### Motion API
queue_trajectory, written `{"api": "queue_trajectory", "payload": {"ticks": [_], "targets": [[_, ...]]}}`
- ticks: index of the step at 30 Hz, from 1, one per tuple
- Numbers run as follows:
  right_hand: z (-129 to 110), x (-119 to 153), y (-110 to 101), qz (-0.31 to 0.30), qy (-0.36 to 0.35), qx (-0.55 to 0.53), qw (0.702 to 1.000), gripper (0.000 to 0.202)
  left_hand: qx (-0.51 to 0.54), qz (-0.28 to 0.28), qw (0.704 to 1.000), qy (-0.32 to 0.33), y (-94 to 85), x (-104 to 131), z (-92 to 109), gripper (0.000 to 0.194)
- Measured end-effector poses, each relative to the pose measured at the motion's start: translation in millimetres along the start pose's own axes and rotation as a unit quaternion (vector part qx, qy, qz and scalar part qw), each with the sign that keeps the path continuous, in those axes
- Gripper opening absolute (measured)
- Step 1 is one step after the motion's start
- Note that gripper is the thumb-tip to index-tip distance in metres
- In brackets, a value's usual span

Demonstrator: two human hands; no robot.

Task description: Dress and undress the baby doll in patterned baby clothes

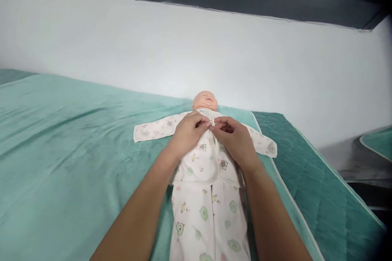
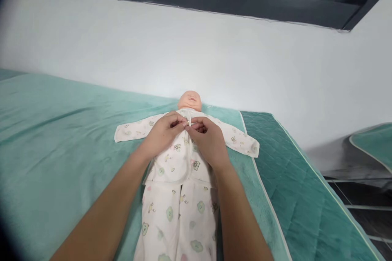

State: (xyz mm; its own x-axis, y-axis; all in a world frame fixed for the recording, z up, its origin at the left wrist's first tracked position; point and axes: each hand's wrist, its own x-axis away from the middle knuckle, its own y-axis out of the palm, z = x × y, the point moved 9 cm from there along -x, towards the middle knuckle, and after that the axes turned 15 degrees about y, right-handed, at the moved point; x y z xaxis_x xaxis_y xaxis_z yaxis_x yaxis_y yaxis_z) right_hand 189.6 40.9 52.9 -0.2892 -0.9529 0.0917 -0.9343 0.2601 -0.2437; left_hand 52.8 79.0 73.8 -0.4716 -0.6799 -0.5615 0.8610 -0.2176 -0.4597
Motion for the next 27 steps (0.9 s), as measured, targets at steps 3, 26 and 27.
{"api": "queue_trajectory", "payload": {"ticks": [3, 26, 27], "targets": [[-5.2, 0.7, 1.4, 0.018, -0.019, 0.058, 0.998, 0.026, 0.019, -0.008, 1.0, -0.016, 1.9, 0.7, -1.1, 0.027], [-16.7, 17.3, 9.5, 0.049, -0.101, 0.221, 0.969, 0.034, 0.082, 0.0, 0.996, -0.038, -7.9, 9.7, -8.9, 0.023], [-17.5, 19.7, 7.9, 0.049, -0.098, 0.232, 0.967, 0.036, 0.083, -0.005, 0.996, -0.038, -9.5, 10.2, -8.1, 0.023]]}}
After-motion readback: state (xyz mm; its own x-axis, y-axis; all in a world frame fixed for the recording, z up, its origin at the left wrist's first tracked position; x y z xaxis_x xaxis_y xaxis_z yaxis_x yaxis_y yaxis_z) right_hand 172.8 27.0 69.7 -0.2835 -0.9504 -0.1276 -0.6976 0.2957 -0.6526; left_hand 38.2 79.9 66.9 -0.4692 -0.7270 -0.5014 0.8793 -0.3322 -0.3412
